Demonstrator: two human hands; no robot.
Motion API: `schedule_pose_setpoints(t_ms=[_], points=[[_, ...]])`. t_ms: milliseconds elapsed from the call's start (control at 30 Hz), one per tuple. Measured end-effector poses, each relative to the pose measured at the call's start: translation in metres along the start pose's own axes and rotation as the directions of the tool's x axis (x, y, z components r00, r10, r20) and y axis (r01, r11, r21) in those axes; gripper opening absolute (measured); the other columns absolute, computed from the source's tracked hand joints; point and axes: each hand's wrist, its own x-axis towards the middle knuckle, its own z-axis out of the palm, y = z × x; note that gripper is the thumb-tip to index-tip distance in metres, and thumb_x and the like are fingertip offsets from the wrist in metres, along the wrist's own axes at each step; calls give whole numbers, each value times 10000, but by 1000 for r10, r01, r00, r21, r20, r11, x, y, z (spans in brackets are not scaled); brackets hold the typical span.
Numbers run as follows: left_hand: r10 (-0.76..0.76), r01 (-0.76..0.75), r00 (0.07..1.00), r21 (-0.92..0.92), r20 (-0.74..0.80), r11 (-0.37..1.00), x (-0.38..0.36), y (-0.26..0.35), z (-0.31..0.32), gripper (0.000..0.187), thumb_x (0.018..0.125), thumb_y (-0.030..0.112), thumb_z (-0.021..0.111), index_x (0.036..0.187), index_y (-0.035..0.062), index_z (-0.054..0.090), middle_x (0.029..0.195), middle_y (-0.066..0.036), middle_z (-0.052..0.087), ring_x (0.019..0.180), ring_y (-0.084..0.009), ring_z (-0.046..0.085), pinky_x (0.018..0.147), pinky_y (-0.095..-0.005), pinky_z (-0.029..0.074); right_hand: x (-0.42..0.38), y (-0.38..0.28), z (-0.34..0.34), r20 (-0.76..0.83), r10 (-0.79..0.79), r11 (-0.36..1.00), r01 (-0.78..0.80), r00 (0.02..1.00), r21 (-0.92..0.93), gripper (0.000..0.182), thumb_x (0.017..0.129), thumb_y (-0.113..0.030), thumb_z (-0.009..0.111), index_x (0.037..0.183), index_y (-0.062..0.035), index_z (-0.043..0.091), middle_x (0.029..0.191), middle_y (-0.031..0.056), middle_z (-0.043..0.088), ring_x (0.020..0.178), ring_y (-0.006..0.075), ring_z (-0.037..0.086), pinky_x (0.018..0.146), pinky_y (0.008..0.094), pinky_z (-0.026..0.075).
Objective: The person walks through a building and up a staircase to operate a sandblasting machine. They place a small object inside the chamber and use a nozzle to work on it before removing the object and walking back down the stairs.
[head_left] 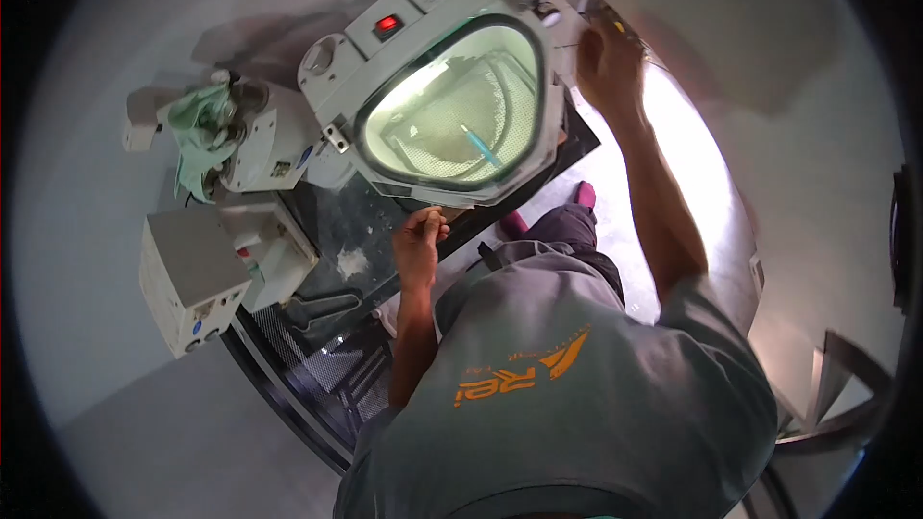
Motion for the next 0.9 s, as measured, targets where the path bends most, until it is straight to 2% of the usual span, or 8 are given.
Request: schedule_pose_setpoints(t_ms=[67, 200, 333, 367, 500, 600, 767, 900], points=[[10, -10, 1000, -11, -16, 1000, 3, -6, 2, 119, 955, 64, 630, 1020, -9, 696, 850, -50, 682, 716, -96, 624, 661, -223, 522, -63, 23, -3, 197, 291, 944, -315, 936, 102, 97, 874, -112, 620, 872, -21, 654, 657, 87, 638, 585, 154, 626, 569, 313, 485], [-79, 79, 994, -4, -71, 997, 14, -13, 12, 123, 939, 71, 649, 996, -28, 692, 805, -46, 679, 715, -96, 621, 655, -237, 503, -133, 64, 26, 613, 323, 794, -559, 721, 239, 101, 833, -116, 659, 852, -21, 688, 686, 121, 648, 623, 197, 653, 598, 322, 497], [-15, 18, 996, 35, -89, 999, 23, 3, 30, 138, 911, 76, 679, 981, -41, 702, 820, -52, 687, 735, -109, 630, 686, -254, 508, -117, 71, 49, 620, -18, 914, -238, 784, 328, 135, 817, -133, 678, 814, 2, 671, 690, 137, 632, 612, 218, 626, 570, 352, 464], [51, -44, 995, 82, -80, 996, 26, 2, 33, 140, 905, 71, 681, 982, -45, 703, 830, -55, 689, 735, -110, 631, 688, -258, 513, -113, 76, 53, 680, -55, 923, -223, 731, 314, 153, 803, -146, 700, 809, 5, 679, 702, 164, 632, 611, 230, 629, 568, 368, 458], [194, -190, 981, 231, 8, 954, 43, -11, 33, 147, 882, 49, 688, 990, -49, 708, 864, -73, 696, 745, -118, 638, 701, -264, 530, -88, 75, 68, 586, -438, 780, -35, 681, 624, 148, 799, -100, 750, 925, -24, 737, 843, 114, 719, 751, 278, 688, 683, 371, 529], [243, -259, 966, 308, 88, 916, 42, 5, 42, 164, 872, 33, 691, 1016, -47, 698, 879, -101, 696, 775, -136, 652, 695, -270, 546, -73, 62, 85, 647, -479, 756, -96, 593, 647, 138, 805, -88, 737, 930, -28, 737, 814, 120, 707, 742, 284, 677, 685, 380, 523], [459, -458, 878, 518, 136, 723, 47, 5, 50, 202, 880, 45, 702, 1061, -44, 684, 919, -116, 688, 764, -133, 656, 677, -264, 549, -70, 24, 124, 631, -651, 745, 197, 422, 637, 315, 756, -45, 710, 1067, -95, 718, 892, 113, 606, 805, 286, 647, 667, 392, 509], [39, -35, 999, 99, -33, 994, 50, -8, 54, 216, 901, 23, 668, 1097, -68, 672, 932, -119, 696, 797, -139, 660, 729, -276, 562, -73, 11, 147, 636, -692, 721, 350, 341, 598, 238, 770, -39, 670, 1004, -78, 695, 907, 103, 555, 817, 284, 623, 668, 373, 511]])
